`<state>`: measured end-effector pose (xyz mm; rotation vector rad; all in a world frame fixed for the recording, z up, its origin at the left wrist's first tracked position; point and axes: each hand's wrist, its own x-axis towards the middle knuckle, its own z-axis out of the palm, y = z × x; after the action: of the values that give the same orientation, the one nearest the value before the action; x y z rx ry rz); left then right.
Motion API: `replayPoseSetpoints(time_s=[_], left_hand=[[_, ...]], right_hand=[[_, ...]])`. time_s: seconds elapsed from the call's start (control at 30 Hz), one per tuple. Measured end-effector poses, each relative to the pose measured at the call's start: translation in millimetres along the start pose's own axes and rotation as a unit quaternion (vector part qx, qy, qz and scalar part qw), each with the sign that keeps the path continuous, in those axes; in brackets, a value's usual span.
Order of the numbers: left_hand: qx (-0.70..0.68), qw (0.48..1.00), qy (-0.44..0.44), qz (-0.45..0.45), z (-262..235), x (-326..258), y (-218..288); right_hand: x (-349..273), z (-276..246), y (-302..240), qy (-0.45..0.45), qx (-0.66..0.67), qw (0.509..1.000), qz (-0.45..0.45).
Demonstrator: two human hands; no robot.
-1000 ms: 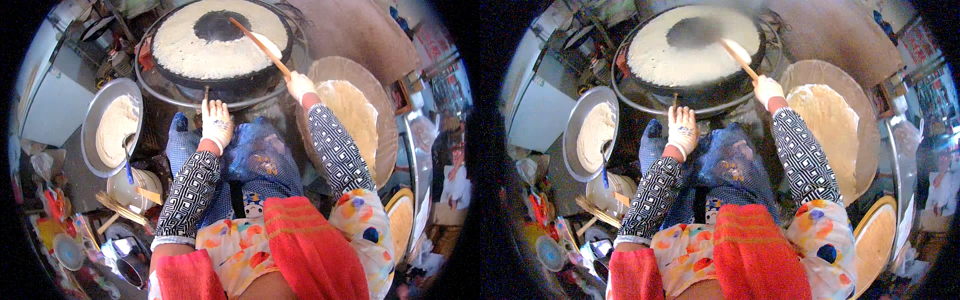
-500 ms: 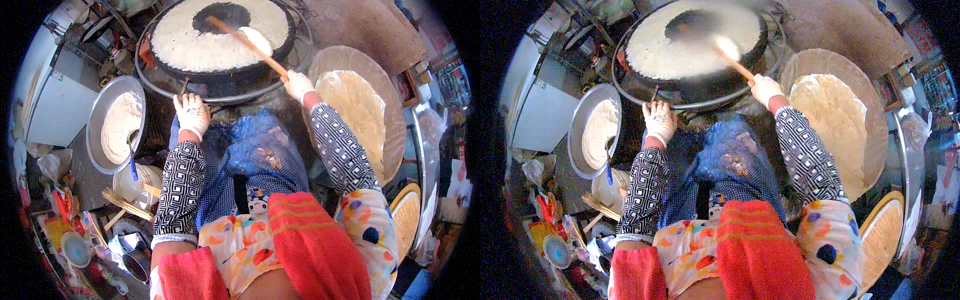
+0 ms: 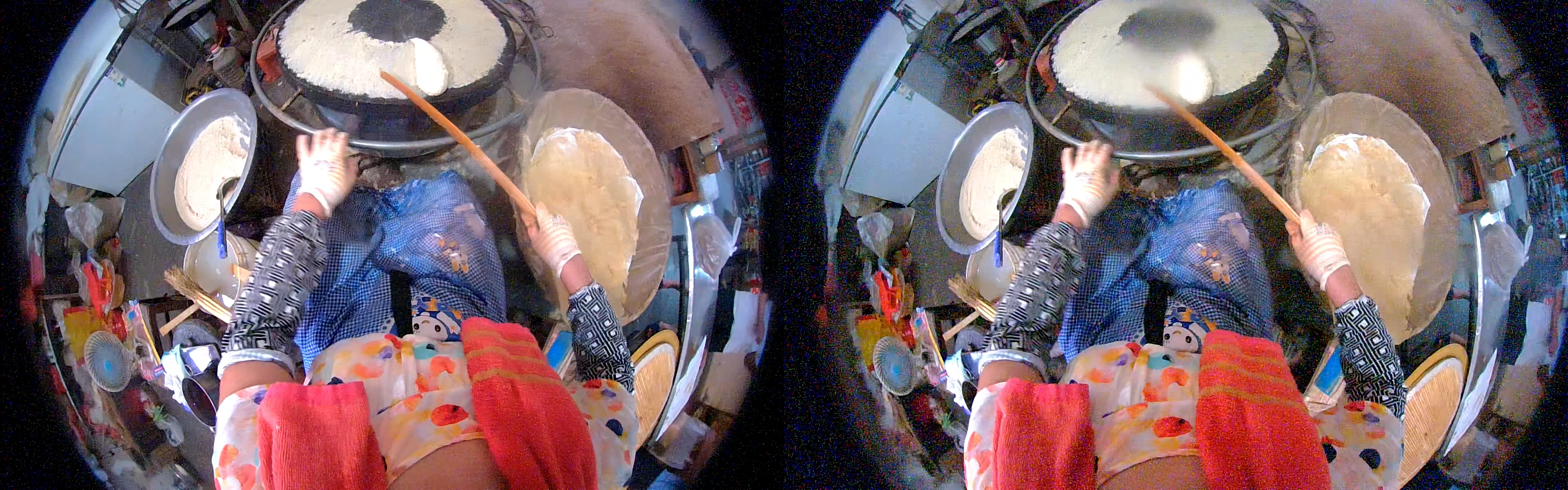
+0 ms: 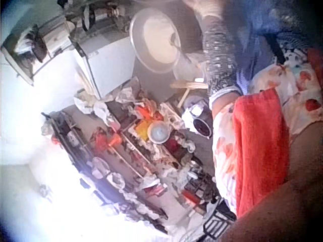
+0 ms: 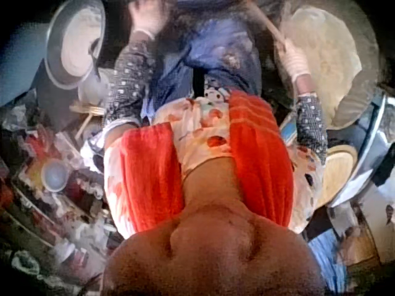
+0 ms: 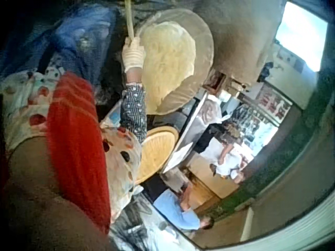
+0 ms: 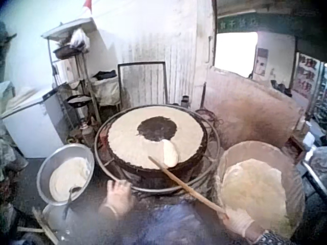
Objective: The person prepares large crepes by spreading batter onto a circular griddle using a wooden spreader, flipping the cooked sheets, and removing them by hand or with a blue scraper tool.
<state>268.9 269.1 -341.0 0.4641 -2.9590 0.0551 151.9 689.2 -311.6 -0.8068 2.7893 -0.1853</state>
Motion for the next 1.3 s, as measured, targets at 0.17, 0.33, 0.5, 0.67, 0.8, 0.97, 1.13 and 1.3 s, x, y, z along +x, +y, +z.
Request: replayPoseSetpoints(time_s=[0.17, 0.33, 0.5, 0.67, 0.8, 0.97, 1.13, 1.3], left_hand=[[-0.012, 0.997, 0.077, 0.022, 36.9, -14.7, 55.1], [0.032, 0.997, 0.062, 0.036, 27.1, -7.8, 37.3], [0.035, 0.999, 0.022, 0.019, 24.8, -9.0, 12.9], [0.075, 0.996, 0.034, 0.028, 24.3, -5.0, -3.4], [0.107, 0.994, -0.024, 0.003, 19.3, -1.2, -28.2], [0.105, 0.994, -0.036, -0.025, 7.5, 6.1, -47.5], [0.107, 0.992, -0.037, -0.061, 8.5, 12.4, -72.1], [0.097, 0.987, -0.056, -0.116, 7.5, 26.9, -102.0]], right_hand=[[56.0, 18.1, -29.3, 0.036, -0.033, 0.999, 0.002], [149.0, 13.2, -33.4, 0.089, -0.039, 0.995, -0.007], [179.3, -9.2, -68.3, 0.066, 0.008, 0.998, -0.007], [183.6, -2.2, -55.1, 0.053, -0.023, 0.998, -0.036], [205.6, -18.9, -66.1, 0.104, -0.047, 0.993, -0.024], [201.0, -13.2, -44.8, 0.067, -0.073, 0.995, -0.017], [206.9, -18.6, -54.8, 0.089, -0.067, 0.994, -0.023], [207.0, -11.5, -37.0, 0.094, -0.104, 0.990, 0.016]])
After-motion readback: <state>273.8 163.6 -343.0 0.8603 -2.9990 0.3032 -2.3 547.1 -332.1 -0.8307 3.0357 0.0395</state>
